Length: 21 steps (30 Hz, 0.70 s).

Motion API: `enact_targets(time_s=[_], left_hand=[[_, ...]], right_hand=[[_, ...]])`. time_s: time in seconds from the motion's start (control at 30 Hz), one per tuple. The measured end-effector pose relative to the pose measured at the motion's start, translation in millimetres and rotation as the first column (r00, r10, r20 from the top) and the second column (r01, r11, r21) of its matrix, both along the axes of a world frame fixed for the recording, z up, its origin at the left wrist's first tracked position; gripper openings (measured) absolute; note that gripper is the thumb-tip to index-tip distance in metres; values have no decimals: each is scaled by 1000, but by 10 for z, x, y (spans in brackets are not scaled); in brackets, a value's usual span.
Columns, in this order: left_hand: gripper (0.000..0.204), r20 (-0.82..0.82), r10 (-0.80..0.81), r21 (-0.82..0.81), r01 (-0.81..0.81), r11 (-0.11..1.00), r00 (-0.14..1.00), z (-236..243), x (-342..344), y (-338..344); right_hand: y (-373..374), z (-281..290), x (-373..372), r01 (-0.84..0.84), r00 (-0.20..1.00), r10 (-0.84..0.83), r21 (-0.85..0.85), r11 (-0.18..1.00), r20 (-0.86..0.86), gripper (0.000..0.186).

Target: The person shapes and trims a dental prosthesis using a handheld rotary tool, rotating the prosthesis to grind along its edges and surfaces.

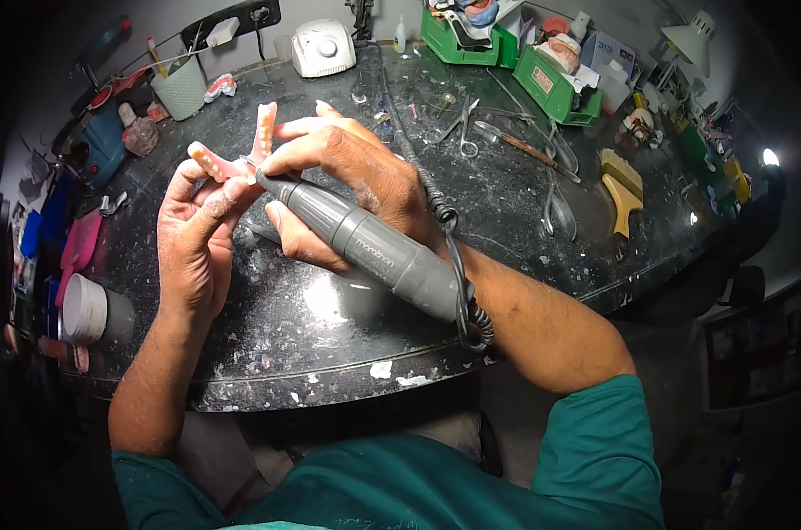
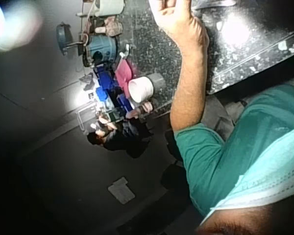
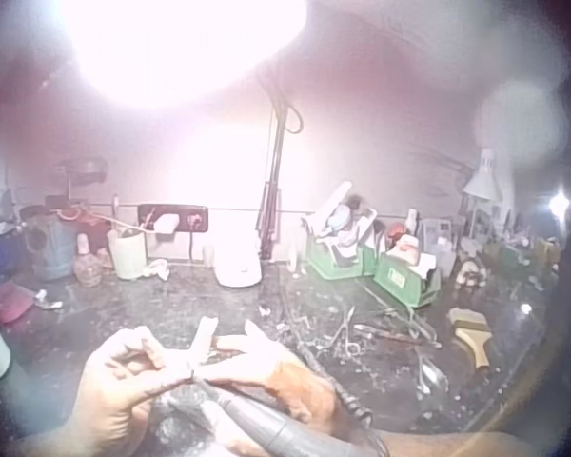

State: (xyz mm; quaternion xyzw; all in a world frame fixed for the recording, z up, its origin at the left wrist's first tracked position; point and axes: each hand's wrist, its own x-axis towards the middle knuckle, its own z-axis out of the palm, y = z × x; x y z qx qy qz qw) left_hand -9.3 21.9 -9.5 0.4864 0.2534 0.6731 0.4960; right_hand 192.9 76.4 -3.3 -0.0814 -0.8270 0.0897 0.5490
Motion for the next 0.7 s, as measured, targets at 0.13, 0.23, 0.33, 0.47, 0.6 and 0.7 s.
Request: enact_targets(time_s=[0.13,0.23,0.33,0.47,0.6,0.7], left_hand=[[19,-11,7,-3,-7,1000,1000,2,4,-10],[19,-11,7,25,-7,1000,1000,-18,10,9],[19,-28,19,69,-17,997,999,-1,25,1],[20,-61,62,112,-55,992,996,-37,21,4],[20,-80,95,110,-86,990,992,-27,33,-10],[19,-69,69,110,-61,992,995,-18,35,-8]], right_hand=[[25,-37,-34,7,999,-7,9,1000,-38,41],[19,-16,-31,-7,1000,7,23,1000,-18,40],[10,-18,-28,-33,999,33,0,999,-22,38],[-8,-24,-54,-33,999,33,2,999,-23,39],[-14,-16,-55,-61,998,60,-14,998,-36,40],[-2,-15,-44,-66,997,66,-2,998,-30,42]])
